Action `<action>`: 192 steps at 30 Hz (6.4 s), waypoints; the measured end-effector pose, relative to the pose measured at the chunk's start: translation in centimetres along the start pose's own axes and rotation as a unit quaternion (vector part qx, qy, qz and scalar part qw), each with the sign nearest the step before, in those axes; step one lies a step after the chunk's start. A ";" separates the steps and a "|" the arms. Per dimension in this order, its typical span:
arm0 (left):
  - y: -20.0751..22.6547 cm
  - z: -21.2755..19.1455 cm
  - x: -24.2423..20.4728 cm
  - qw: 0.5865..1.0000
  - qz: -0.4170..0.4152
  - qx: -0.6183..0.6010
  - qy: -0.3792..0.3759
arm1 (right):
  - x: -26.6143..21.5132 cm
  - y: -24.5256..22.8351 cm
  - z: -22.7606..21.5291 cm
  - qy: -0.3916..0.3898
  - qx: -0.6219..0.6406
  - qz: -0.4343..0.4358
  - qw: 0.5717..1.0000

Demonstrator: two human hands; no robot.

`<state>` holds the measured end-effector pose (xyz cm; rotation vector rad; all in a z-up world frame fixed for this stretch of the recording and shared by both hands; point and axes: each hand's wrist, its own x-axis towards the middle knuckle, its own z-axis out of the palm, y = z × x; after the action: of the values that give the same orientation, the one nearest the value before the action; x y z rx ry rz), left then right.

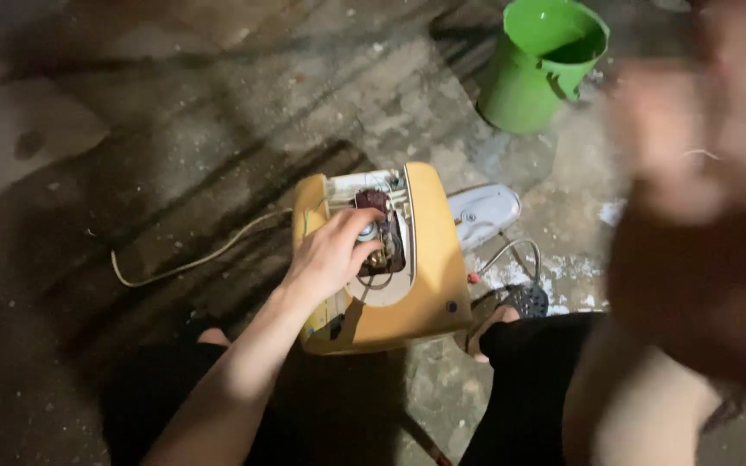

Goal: The person is disassembling a small electrical appliance by removing screws with a screwdriver and detaching the outer casing and internal components.

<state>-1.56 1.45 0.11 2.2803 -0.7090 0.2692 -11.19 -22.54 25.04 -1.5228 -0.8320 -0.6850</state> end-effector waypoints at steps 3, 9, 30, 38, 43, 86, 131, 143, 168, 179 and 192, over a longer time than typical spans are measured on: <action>2.5 -2.1 1.4 0.987 -0.082 0.040 -0.131 | -1.0 8.1 1.4 0.006 -0.007 -0.028 1.000; 0.8 -1.3 0.5 0.984 -0.102 0.001 -0.148 | -12.8 24.3 2.5 -0.192 -0.126 0.273 0.934; 2.9 0.7 -0.6 0.980 -0.169 0.050 -0.093 | -17.8 28.6 6.7 -0.334 -0.335 0.287 0.833; 5.1 -1.2 -0.7 0.996 -0.027 -0.031 -0.076 | -18.1 28.2 5.9 -0.319 -0.292 0.359 0.827; 3.2 0.8 0.0 0.997 -0.051 -0.012 -0.048 | -17.8 25.8 7.5 -0.244 -0.286 0.375 0.847; 1.9 1.9 1.6 0.991 -0.127 -0.016 -0.050 | -29.7 39.1 9.4 -0.275 -0.354 0.316 0.836; 1.5 0.1 2.1 0.987 -0.146 0.012 -0.069 | -38.2 48.3 7.6 -0.338 -0.368 0.236 0.833; 1.4 0.4 1.4 0.995 -0.001 -0.028 -0.100 | -35.2 44.2 8.3 -0.214 -0.770 -0.225 0.558; 1.6 -0.6 1.5 0.991 -0.042 -0.013 -0.128 | -36.9 48.3 7.9 -0.288 -0.315 0.194 0.883; 4.6 -2.1 1.5 0.987 -0.115 0.045 -0.103 | -38.7 49.0 8.1 -0.228 -0.808 -0.306 0.449; 3.9 -1.1 1.8 0.981 -0.102 0.017 -0.163 | -34.2 41.8 7.4 -0.402 -0.483 0.011 0.778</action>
<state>-2.30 -0.82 3.88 2.4347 -0.6259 -0.1962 3.34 -20.66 -27.48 -2.8802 -1.1531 -0.4128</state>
